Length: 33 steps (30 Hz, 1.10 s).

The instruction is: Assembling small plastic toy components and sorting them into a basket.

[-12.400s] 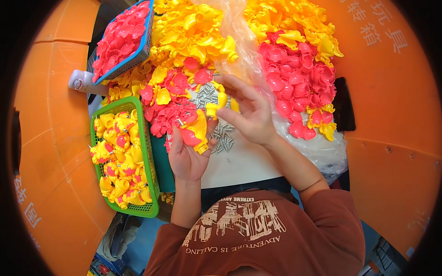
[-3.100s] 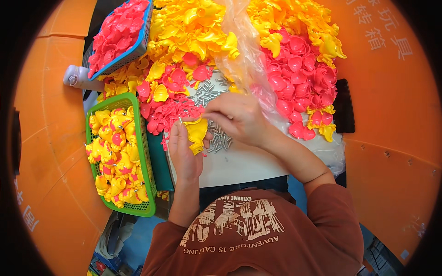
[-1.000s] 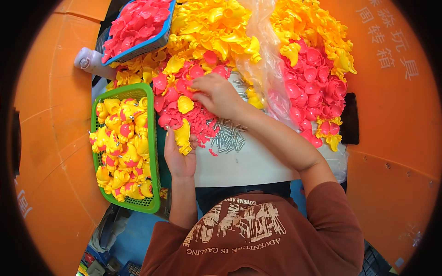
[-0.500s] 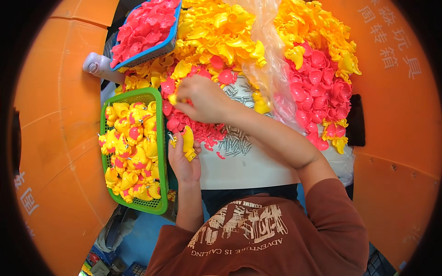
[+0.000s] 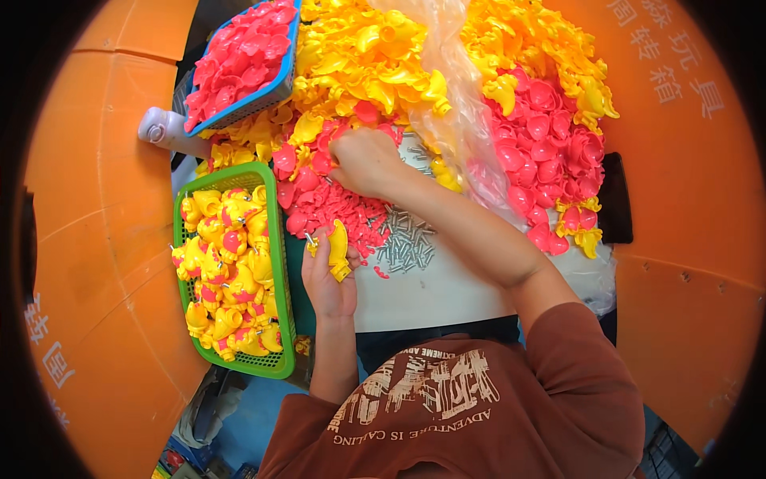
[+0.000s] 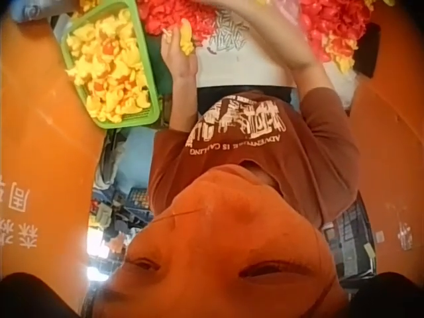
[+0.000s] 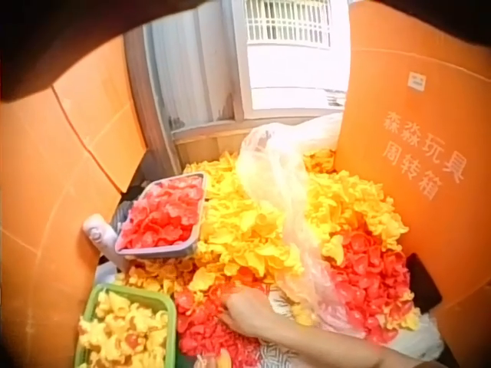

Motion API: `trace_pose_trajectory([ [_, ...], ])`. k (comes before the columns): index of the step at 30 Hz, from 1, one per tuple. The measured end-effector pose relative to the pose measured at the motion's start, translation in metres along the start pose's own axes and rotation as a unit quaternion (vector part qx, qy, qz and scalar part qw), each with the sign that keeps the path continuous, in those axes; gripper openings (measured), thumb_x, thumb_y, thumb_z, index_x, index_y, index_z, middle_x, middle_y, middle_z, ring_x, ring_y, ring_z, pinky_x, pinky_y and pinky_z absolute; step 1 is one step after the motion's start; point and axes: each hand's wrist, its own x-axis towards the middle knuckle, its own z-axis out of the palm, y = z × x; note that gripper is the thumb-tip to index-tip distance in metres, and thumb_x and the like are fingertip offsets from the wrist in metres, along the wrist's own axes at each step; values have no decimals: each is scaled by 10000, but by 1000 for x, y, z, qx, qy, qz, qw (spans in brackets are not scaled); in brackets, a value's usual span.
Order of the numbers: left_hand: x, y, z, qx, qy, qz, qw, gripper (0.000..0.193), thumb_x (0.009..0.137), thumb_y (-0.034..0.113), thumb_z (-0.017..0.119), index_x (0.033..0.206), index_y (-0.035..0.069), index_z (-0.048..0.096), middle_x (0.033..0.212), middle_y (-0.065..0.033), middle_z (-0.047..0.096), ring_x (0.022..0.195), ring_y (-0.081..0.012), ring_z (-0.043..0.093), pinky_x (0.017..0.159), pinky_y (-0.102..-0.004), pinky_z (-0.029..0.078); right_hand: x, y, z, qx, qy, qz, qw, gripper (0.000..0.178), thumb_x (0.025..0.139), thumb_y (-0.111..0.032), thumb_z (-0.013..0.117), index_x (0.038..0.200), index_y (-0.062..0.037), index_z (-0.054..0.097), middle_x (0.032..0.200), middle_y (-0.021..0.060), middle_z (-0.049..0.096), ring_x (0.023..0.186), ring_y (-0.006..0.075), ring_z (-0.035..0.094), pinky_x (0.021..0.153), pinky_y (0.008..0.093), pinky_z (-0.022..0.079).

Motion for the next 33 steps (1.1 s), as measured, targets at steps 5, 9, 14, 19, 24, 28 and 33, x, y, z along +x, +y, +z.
trace_pose_trajectory([
  [5, 6, -3, 5, 10, -23, -3, 1000, 175, 943, 180, 482, 1054, 44, 480, 803, -86, 585, 597, -169, 578, 512, -271, 445, -8, 18, 13, 53, 6, 20, 998, 269, 689, -292, 724, 766, -49, 639, 756, 132, 605, 778, 310, 601, 661, 424, 472],
  [9, 5, -7, 13, 13, -30, -5, 999, 169, 940, 178, 488, 1045, 46, 485, 802, -85, 585, 598, -171, 579, 512, -271, 445, 4, 16, 7, 103, 129, 4, 986, 316, 695, -340, 719, 756, -41, 641, 799, 136, 605, 817, 298, 600, 671, 422, 473],
  [14, 2, -10, 17, 9, -22, -7, 1000, 174, 937, 189, 500, 1036, 46, 487, 813, -86, 591, 595, -173, 580, 502, -265, 439, 33, 12, 28, -20, 56, 12, 998, 332, 676, -332, 728, 792, -26, 677, 818, 183, 637, 806, 319, 625, 719, 412, 497],
  [19, 6, -4, 4, 10, -14, 12, 1000, 180, 935, 197, 507, 1043, 54, 487, 834, -88, 595, 620, -177, 597, 516, -269, 461, 8, 27, 17, 345, 1, 95, 934, 275, 696, -263, 723, 772, -2, 683, 685, 141, 651, 629, 244, 629, 633, 359, 492],
  [24, 15, -2, 25, -40, 7, -64, 997, 188, 936, 198, 509, 1073, 72, 486, 936, -68, 601, 749, -185, 628, 578, -282, 504, -53, 26, -19, 445, -25, 2, 895, 145, 754, -119, 664, 859, -19, 674, 768, 63, 619, 725, 132, 588, 653, 289, 462],
  [28, 18, -5, 51, -101, -22, 3, 995, 186, 929, 164, 523, 1084, 66, 489, 995, -66, 600, 863, -173, 615, 699, -320, 534, -90, 19, -24, 304, 129, -167, 929, 81, 759, -61, 633, 805, 3, 613, 859, 57, 605, 771, 144, 586, 697, 281, 459],
  [33, 9, -23, 56, -9, -89, 63, 994, 238, 858, 27, 607, 1061, 44, 484, 975, -79, 584, 857, -144, 592, 690, -299, 516, -117, 9, -46, 403, -7, 15, 915, 112, 770, -39, 620, 853, 4, 558, 875, 46, 610, 793, 109, 583, 706, 257, 460],
])
